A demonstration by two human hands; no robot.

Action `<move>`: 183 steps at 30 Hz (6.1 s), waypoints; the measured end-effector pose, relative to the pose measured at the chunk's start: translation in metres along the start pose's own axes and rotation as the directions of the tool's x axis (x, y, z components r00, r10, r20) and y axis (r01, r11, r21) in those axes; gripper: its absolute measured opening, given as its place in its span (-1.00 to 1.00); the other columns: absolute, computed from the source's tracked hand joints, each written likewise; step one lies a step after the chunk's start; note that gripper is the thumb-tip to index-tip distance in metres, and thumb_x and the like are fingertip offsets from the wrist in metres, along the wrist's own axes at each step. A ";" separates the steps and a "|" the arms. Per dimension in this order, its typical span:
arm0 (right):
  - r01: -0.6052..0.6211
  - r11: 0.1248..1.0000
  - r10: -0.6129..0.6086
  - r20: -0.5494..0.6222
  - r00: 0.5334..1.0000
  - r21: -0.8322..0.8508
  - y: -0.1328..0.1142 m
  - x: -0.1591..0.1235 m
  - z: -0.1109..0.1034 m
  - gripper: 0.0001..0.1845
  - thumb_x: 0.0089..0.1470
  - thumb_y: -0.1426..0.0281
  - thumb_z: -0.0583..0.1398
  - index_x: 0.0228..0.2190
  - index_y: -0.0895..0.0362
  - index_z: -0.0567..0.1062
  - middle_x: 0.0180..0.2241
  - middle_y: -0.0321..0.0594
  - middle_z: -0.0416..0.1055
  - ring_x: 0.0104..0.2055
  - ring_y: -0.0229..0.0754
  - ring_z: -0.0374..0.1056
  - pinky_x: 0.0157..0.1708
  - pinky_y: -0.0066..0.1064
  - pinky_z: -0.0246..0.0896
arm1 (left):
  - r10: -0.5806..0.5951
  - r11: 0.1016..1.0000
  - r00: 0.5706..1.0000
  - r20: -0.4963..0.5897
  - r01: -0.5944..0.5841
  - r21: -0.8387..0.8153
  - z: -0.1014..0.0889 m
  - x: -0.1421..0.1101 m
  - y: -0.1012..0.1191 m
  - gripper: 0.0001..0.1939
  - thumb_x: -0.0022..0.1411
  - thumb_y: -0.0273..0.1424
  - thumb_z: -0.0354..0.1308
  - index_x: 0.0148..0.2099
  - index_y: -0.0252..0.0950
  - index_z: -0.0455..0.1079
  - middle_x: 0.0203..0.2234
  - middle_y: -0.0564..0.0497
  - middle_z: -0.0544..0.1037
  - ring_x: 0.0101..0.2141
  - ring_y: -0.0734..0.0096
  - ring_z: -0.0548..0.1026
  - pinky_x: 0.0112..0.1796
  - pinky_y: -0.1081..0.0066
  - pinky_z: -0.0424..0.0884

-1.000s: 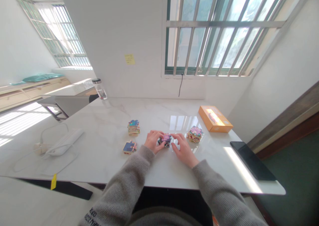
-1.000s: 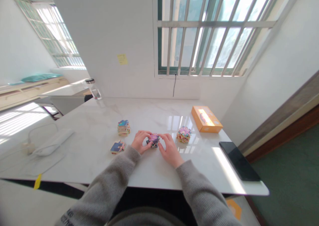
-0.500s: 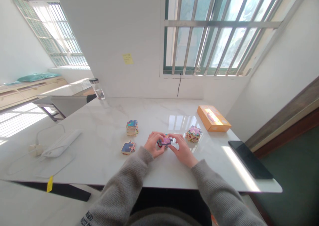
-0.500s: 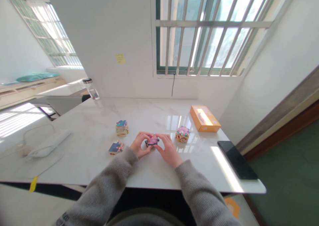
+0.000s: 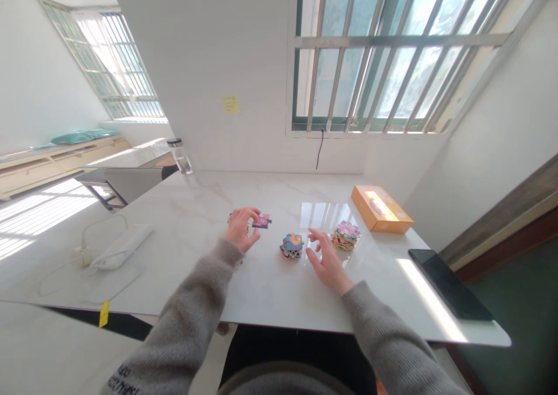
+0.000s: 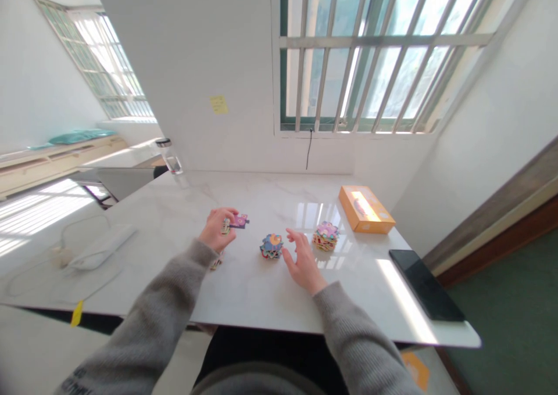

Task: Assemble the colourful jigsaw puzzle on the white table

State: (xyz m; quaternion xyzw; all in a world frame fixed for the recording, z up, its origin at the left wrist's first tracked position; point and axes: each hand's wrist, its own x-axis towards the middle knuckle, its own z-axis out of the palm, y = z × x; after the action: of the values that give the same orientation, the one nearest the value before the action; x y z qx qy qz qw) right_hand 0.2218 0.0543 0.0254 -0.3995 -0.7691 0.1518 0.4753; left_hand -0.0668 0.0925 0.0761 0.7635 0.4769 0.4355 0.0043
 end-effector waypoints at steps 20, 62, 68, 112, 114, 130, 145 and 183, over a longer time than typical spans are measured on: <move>-0.030 0.999 0.030 0.015 0.999 -0.039 0.008 0.000 0.003 -0.52 0.26 0.40 0.07 0.19 0.03 0.24 -0.07 -0.05 0.33 -0.02 -0.01 0.32 -0.11 -0.11 0.40 | -0.153 0.987 0.984 0.092 0.148 0.062 -0.024 0.015 -0.094 -0.76 0.01 -0.53 0.13 -0.21 -0.22 0.33 -0.03 -0.07 0.55 0.01 0.09 0.39 0.06 0.01 0.27; 0.106 0.993 -0.111 0.123 0.986 0.046 -0.006 0.002 -0.003 -0.55 0.20 0.43 0.24 0.11 -0.05 0.39 0.04 -0.11 0.42 0.13 -0.01 0.28 0.13 -0.02 0.29 | 0.209 0.891 0.975 0.081 -0.156 -0.426 0.075 -0.036 0.044 -0.59 -0.09 -0.62 0.20 -0.17 -0.19 0.26 -0.14 -0.07 0.40 -0.08 0.17 0.41 -0.01 0.13 0.42; 0.094 0.993 -0.102 0.129 0.986 0.067 -0.002 0.001 -0.002 -0.48 0.22 0.42 0.22 0.18 -0.07 0.33 0.08 -0.10 0.40 0.13 0.01 0.27 0.06 -0.04 0.34 | 0.249 0.889 0.967 0.061 -0.203 -0.411 0.077 -0.036 0.044 -0.56 -0.09 -0.63 0.20 -0.14 -0.19 0.27 -0.13 -0.06 0.40 -0.08 0.18 0.41 -0.01 0.13 0.40; -0.035 0.999 0.032 0.103 0.994 0.027 0.002 0.000 0.002 -0.49 0.20 0.48 0.08 0.17 0.01 0.27 -0.08 -0.10 0.37 -0.09 -0.10 0.36 -0.23 -0.27 0.41 | -0.210 0.970 0.976 0.053 0.201 0.138 -0.027 0.015 -0.065 -0.74 0.04 -0.49 0.12 -0.17 -0.21 0.39 -0.01 -0.06 0.54 0.04 0.05 0.39 0.11 -0.01 0.23; -0.034 0.999 0.032 0.108 0.994 0.014 0.001 0.001 0.002 -0.53 0.20 0.49 0.07 0.13 0.02 0.33 -0.09 -0.10 0.37 -0.10 -0.10 0.36 -0.20 -0.25 0.41 | -0.136 0.984 0.988 0.079 0.125 0.126 -0.020 0.011 -0.041 -0.77 0.08 -0.47 0.13 -0.16 -0.20 0.40 -0.08 -0.05 0.56 -0.01 0.06 0.41 0.10 0.00 0.23; -0.016 1.000 0.016 0.143 0.990 0.001 0.007 0.001 0.005 -0.67 0.25 0.45 0.10 0.03 0.03 0.43 0.09 -0.03 0.35 0.09 -0.05 0.34 -0.02 -0.14 0.39 | 0.067 0.982 0.964 0.258 -0.018 -0.186 0.084 -0.030 0.026 -0.77 0.13 -0.51 0.23 -0.14 -0.18 0.45 -0.07 -0.05 0.57 -0.03 0.11 0.46 0.03 0.06 0.32; -0.007 0.998 0.002 0.080 0.997 0.058 0.003 0.003 0.009 -0.78 0.22 0.39 0.17 -0.08 0.03 0.42 -0.08 -0.10 0.30 -0.11 -0.11 0.33 -0.24 -0.27 0.42 | 0.095 0.952 0.983 0.158 -0.044 -0.302 0.079 -0.032 0.032 -0.62 0.07 -0.45 0.30 -0.03 -0.18 0.42 -0.03 -0.10 0.49 0.02 0.09 0.40 0.10 0.04 0.31; 0.047 0.994 -0.054 0.072 0.996 0.101 -0.015 0.001 -0.007 -0.63 0.21 0.43 0.17 0.06 0.00 0.38 -0.02 -0.11 0.42 -0.11 -0.10 0.36 -0.15 -0.20 0.38 | -0.016 0.874 0.997 0.069 0.047 -0.483 0.070 -0.032 0.038 -0.88 0.20 -0.34 0.24 -0.31 -0.23 0.37 -0.32 -0.05 0.61 -0.25 0.28 0.57 -0.26 0.30 0.45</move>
State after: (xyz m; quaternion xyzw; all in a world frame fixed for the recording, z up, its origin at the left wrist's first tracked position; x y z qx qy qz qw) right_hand 0.2207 0.0443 0.0388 -0.3500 -0.7877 0.1924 0.4691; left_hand 0.0019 0.0768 0.0273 0.7436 0.3647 0.5165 0.2172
